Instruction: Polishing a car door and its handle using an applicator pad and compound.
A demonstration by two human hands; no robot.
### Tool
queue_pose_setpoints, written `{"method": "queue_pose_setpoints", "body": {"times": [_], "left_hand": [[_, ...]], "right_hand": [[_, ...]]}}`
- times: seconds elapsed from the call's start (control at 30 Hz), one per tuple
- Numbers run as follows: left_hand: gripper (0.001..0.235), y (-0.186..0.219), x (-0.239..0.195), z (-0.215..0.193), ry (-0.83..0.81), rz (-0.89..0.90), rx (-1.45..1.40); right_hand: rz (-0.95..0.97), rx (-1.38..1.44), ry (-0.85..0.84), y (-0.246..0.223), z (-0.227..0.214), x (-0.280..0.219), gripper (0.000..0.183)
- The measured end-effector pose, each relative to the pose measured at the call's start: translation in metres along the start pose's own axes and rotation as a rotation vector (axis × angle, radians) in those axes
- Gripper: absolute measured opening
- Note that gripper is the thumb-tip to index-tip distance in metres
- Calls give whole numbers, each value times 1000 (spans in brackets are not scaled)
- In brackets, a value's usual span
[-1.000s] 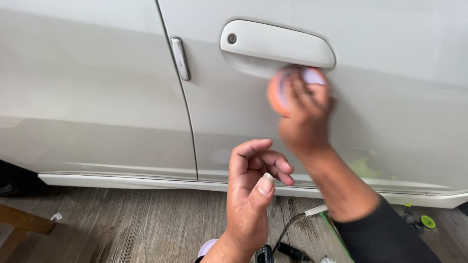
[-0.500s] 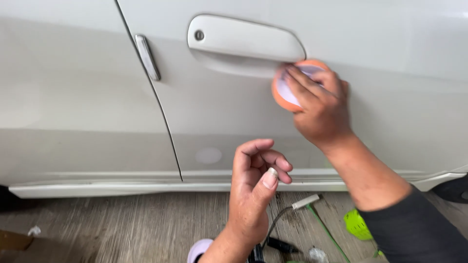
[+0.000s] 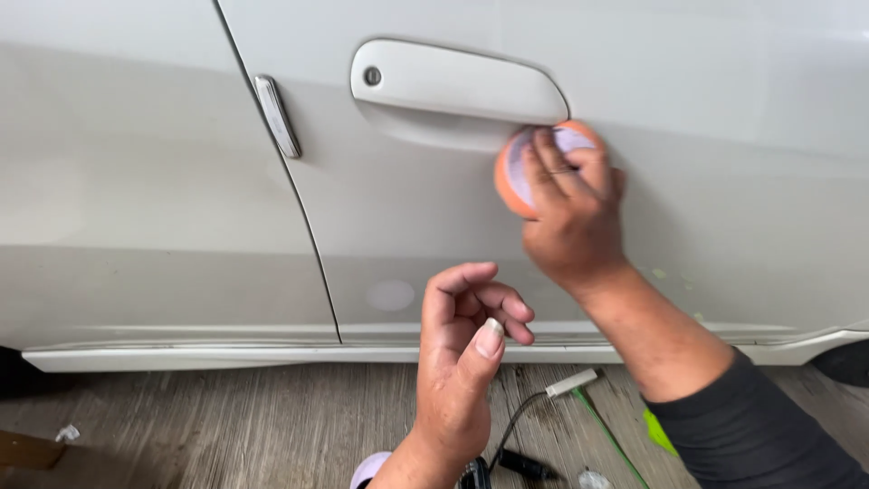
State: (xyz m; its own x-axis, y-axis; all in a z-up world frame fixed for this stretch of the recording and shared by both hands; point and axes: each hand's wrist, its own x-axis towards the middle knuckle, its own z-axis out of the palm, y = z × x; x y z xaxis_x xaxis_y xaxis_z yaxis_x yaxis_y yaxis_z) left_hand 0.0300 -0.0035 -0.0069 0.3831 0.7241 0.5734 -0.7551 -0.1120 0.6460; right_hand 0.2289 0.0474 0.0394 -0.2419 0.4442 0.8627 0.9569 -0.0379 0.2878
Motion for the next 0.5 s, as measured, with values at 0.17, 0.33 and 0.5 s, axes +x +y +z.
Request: {"method": "queue_pose_setpoints", "body": {"times": [0.17,0.33,0.5], "left_hand": [[60,-4,-2,-3,44,-50,6],[59,-8,-2,-3,31,-30,1],[58,-13,2,3,29,-53,61]], "right_hand": [[0,41,-12,22,-11,-11,53],[-44,3,-18,10,-6,7,51],[-75,62,-57,34,-15,-2,49]]}}
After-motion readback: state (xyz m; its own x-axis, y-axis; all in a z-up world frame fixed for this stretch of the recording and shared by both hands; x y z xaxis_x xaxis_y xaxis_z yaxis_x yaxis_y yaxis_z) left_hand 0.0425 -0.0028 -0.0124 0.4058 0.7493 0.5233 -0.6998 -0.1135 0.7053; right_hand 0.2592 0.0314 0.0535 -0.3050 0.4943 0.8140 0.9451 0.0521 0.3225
